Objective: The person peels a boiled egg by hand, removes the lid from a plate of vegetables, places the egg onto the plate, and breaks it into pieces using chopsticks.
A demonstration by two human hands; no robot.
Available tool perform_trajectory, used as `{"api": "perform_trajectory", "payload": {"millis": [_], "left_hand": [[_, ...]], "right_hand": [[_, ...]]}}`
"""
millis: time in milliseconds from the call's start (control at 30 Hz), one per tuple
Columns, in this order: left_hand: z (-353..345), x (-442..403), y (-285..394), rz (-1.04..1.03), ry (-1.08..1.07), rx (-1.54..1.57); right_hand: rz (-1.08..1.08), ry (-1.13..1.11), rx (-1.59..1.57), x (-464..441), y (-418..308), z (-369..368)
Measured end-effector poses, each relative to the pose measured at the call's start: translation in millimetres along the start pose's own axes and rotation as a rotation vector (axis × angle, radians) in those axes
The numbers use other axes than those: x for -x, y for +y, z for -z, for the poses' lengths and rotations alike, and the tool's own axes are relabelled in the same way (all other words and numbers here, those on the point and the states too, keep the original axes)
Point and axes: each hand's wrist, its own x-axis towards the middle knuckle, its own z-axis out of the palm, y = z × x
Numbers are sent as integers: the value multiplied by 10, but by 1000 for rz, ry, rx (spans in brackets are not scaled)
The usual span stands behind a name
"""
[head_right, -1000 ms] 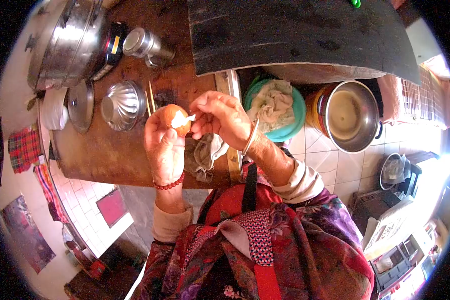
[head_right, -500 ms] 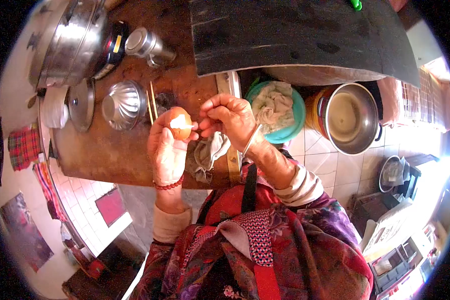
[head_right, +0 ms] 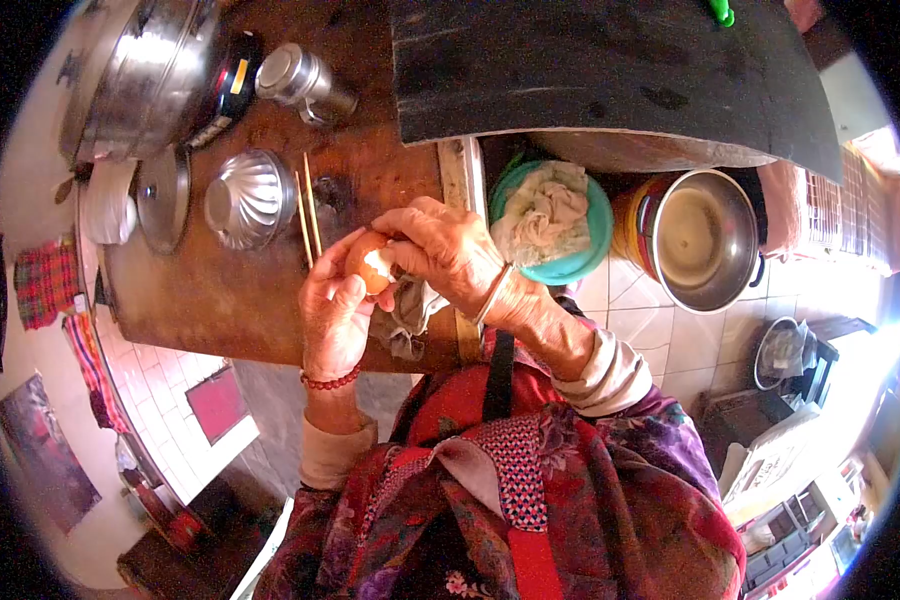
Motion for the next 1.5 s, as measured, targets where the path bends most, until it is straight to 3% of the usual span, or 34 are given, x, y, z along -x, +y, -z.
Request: {"api": "perform_trajectory", "payload": {"millis": [533,633,700,767,833,1000,1100,1167,1300,1500], "left_hand": [[29,21,-49,21,5,9],[38,13,-66,47,-58,121],[25,8,-65,47,-89,161],[-4,12,-62,52,-68,198],[3,4,-72,45,-73,169],[51,8,-87,70,-93,165],[62,15,-93,140,-83,130],[64,26,-96,156,-92,118],[44,33,-50,131,-160,76],[19,38,-41,152,-52,12]], "right_hand": [[80,129,168,76,54,-143],[-220,86,-166,84,47,-136],[-705,134,-875,85,98,-134],[-743,152,-924,99,123,-93],[-740,166,-1144,138,195,-85],[-683,94,-1042,147,178,-62],[-636,49,-901,127,95,-22],[-520,-124,-603,129,68,38],[-157,-86,-201,127,124,40],[-16,-75,-131,99,118,35]]}}
